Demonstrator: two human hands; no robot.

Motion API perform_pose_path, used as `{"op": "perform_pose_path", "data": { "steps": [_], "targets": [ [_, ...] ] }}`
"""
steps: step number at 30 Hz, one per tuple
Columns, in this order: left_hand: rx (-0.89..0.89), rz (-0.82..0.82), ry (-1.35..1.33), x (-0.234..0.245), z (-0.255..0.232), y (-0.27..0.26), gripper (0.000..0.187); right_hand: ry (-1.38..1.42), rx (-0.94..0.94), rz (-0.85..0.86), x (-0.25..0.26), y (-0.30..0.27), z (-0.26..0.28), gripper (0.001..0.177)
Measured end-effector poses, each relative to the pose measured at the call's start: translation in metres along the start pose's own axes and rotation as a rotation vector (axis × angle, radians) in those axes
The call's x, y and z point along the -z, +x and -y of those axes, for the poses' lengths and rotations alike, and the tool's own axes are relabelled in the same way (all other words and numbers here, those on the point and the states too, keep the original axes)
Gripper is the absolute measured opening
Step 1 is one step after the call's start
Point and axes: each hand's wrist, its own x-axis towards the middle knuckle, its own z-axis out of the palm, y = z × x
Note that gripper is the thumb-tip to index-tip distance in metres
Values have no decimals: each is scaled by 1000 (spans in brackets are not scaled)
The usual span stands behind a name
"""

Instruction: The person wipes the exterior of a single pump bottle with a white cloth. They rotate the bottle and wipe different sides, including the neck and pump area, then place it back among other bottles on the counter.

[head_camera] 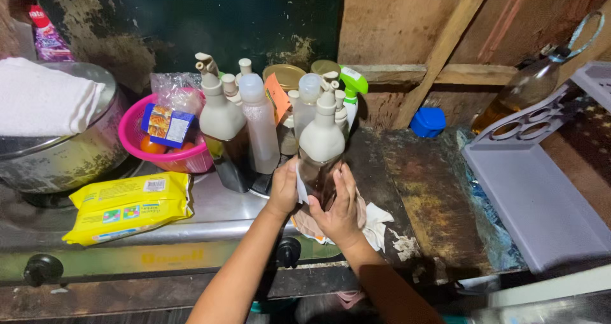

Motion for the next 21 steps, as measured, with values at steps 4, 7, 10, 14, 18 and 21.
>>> {"op": "perform_pose_path", "data": {
  "steps": [4, 7, 10, 14, 18, 21],
  "targets": [
    [11, -8, 31, 0, 1, 0, 54, 16, -3, 14, 1, 0, -2, 85],
    [17, -11, 45, 3, 5, 1, 54, 33, -9, 7, 0, 0, -1, 86],
    [31, -20, 70, 5, 12, 1, 54, 30, -10, 6, 0, -1, -2, 86],
    [12, -18, 94, 9, 15, -3, 53, 39, -3, 10, -1, -3, 0, 85],
    [23, -57, 148, 8, 17, -3, 54, 29, -4, -5, -3, -4, -1, 85],
    [1, -22, 95, 6, 7, -4, 53, 14, -11, -2, 0, -3, 2, 84]
  ]
}}
